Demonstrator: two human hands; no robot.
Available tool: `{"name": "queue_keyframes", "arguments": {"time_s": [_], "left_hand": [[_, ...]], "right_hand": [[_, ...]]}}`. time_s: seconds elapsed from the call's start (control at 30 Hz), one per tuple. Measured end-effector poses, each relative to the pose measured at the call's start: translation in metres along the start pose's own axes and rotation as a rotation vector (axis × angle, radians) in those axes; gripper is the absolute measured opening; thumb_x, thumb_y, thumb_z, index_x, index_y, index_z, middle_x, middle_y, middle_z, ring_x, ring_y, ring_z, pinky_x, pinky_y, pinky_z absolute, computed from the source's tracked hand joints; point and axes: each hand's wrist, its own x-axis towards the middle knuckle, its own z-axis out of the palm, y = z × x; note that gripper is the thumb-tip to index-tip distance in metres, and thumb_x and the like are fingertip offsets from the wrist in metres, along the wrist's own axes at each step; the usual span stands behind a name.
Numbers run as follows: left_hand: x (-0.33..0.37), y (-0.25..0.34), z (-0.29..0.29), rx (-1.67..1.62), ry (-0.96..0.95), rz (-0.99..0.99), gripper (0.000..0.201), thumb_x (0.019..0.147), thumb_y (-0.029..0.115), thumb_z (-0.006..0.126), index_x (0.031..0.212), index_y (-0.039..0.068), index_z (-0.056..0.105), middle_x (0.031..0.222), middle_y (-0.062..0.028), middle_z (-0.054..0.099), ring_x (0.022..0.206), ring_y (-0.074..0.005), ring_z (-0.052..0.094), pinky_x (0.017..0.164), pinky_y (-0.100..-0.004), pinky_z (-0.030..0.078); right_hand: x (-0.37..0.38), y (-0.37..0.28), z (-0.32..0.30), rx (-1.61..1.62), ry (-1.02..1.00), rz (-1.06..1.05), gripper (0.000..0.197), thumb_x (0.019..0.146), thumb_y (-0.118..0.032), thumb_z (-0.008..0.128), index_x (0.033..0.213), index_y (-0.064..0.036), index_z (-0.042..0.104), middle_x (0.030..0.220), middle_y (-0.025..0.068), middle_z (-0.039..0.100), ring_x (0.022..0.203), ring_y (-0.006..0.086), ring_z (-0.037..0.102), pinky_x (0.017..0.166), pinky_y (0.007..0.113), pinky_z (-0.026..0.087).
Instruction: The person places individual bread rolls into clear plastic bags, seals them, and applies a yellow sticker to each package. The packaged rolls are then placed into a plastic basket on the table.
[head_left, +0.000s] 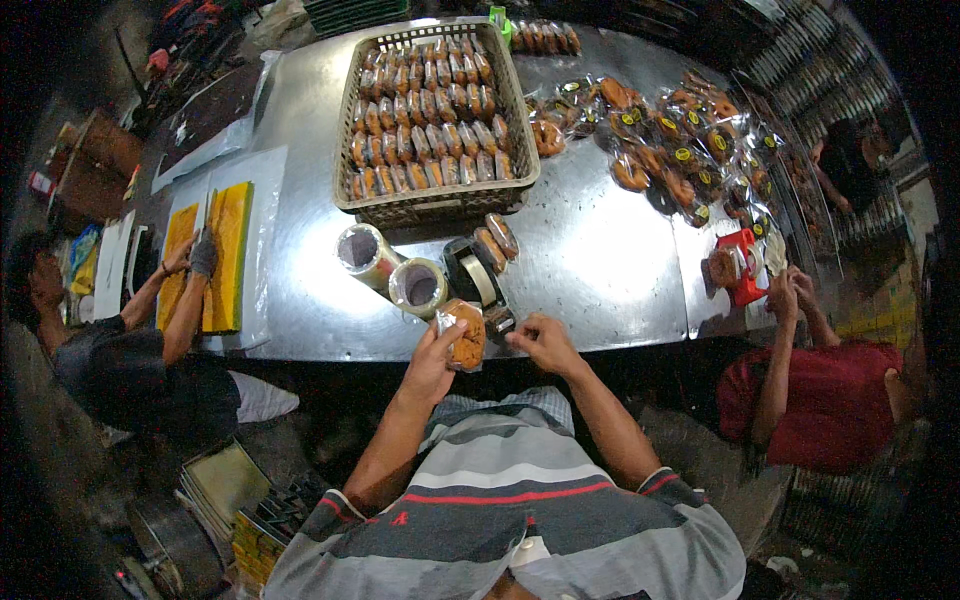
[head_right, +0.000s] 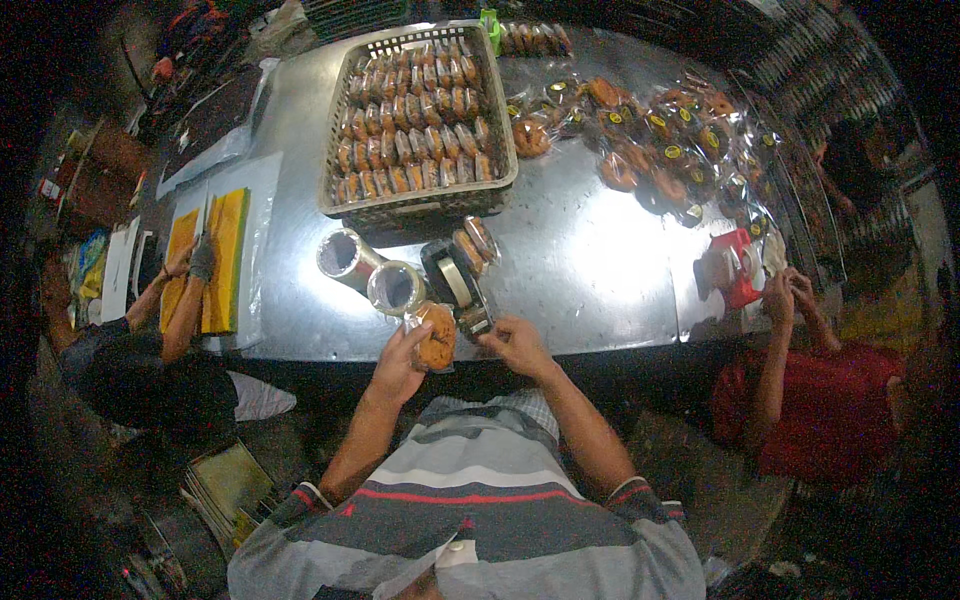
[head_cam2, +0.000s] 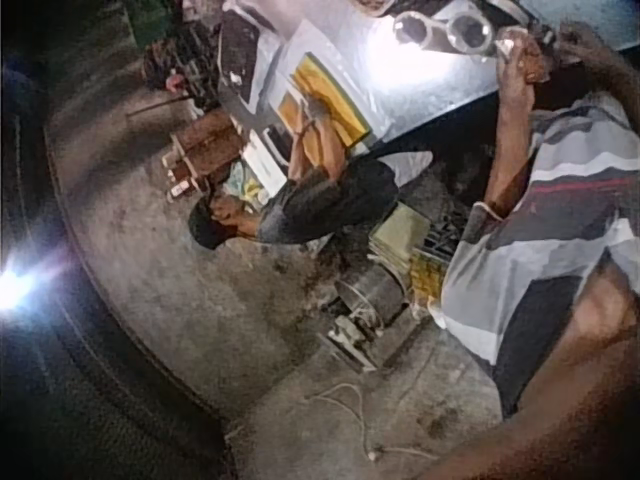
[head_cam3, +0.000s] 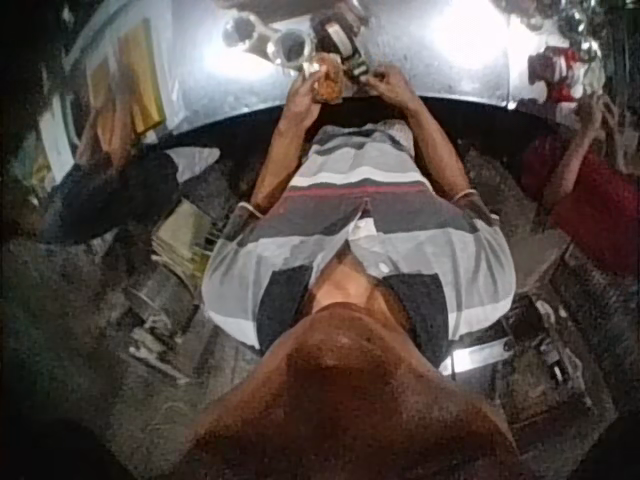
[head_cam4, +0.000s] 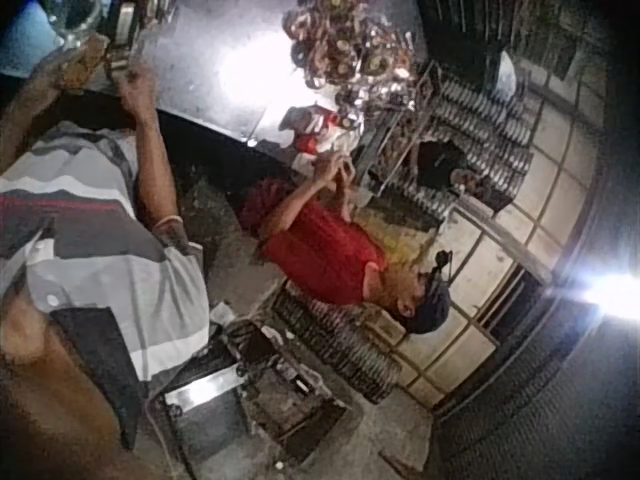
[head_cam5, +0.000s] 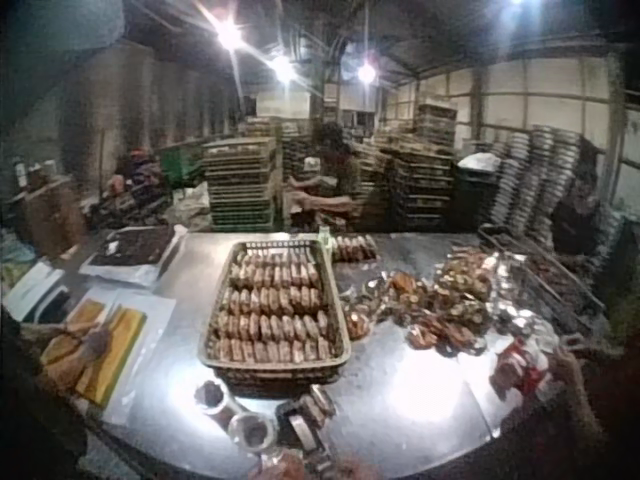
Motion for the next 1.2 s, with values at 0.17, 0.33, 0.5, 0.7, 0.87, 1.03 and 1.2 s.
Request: {"name": "queue_keyframes", "arguments": {"time_s": [0.17, 0.33, 0.5, 0.7, 0.87, 1.03, 1.2], "left_hand": [[0.005, -0.007, 0.001, 0.208, -0.138, -0.031, 0.063, 0.093, 0.005, 0.066, 0.15, 0.005, 0.039, 0.136, -0.0087, 0.054, 0.127, -0.0218, 0.054, 0.105, -0.0384, 0.046], [0.009, -0.012, 0.019, 0.422, -0.19, -0.08, 0.06, 0.097, 0.011, 0.064, 0.151, 0.007, 0.038, 0.134, -0.0068, 0.055, 0.123, -0.0197, 0.056, 0.105, -0.0348, 0.047], [0.009, -0.005, 0.026, 0.218, -0.282, -0.279, 0.05, 0.108, 0.033, 0.048, 0.148, 0.003, 0.041, 0.136, -0.0105, 0.056, 0.121, -0.0219, 0.059, 0.103, -0.0374, 0.05], [0.02, -0.016, 0.019, -0.12, -0.23, -0.199, 0.058, 0.108, 0.047, 0.042, 0.142, 0.001, 0.046, 0.135, -0.0112, 0.059, 0.127, -0.0236, 0.056, 0.104, -0.0403, 0.047], [0.05, -0.035, 0.014, 0.483, 0.381, 0.203, 0.075, 0.105, 0.055, 0.042, 0.156, 0.002, 0.029, 0.158, -0.0121, 0.036, 0.143, -0.0266, 0.037, 0.116, -0.0426, 0.03], [0.112, -0.069, -0.035, 0.334, 0.263, 0.226, 0.089, 0.104, 0.054, 0.047, 0.162, 0.001, 0.005, 0.168, -0.0151, 0.012, 0.153, -0.0264, 0.016, 0.123, -0.0357, 0.011], [0.131, -0.054, -0.014, 0.168, 0.182, 0.289, 0.081, 0.106, 0.047, 0.048, 0.164, 0.008, 0.006, 0.153, -0.0116, 0.041, 0.133, -0.0221, 0.048, 0.111, -0.0333, 0.038]], "right_hand": [[-0.007, -0.024, -0.021, 0.085, -0.106, 0.135, 0.031, 0.093, -0.032, 0.072, 0.089, -0.0015, 0.075, 0.083, 0.0093, 0.066, 0.079, 0.0186, 0.062, 0.074, 0.034, 0.049], [-0.009, -0.082, -0.036, 0.402, -0.17, -0.094, 0.038, 0.09, -0.032, 0.078, 0.073, 0.0002, 0.066, 0.076, 0.0019, 0.061, 0.075, 0.0106, 0.054, 0.069, 0.029, 0.044], [-0.014, -0.048, -0.04, 0.141, 0.029, 0.027, 0.048, 0.073, -0.041, 0.091, 0.086, -0.0025, 0.066, 0.092, 0.0051, 0.065, 0.092, 0.016, 0.059, 0.08, 0.034, 0.047], [-0.011, -0.045, -0.036, 0.089, 0.086, -0.119, 0.051, 0.086, -0.036, 0.081, 0.12, -0.0038, 0.061, 0.105, 0.0163, 0.068, 0.106, 0.0301, 0.064, 0.092, 0.041, 0.05], [0.053, -0.051, -0.052, 0.362, 0.582, 0.062, 0.036, 0.098, -0.024, 0.066, 0.122, 0.0012, 0.056, 0.112, 0.0207, 0.068, 0.109, 0.0274, 0.065, 0.092, 0.041, 0.051], [0.145, 0.048, -0.04, -0.24, 0.608, -0.409, 0.053, 0.091, -0.008, 0.062, 0.141, -0.002, 0.047, 0.12, 0.0252, 0.059, 0.108, 0.0455, 0.06, 0.094, 0.05, 0.049], [0.128, 0.044, -0.042, -0.216, 0.484, -0.347, 0.052, 0.088, -0.001, 0.06, 0.138, -0.0005, 0.05, 0.122, 0.0228, 0.057, 0.114, 0.0425, 0.057, 0.098, 0.049, 0.047]]}}
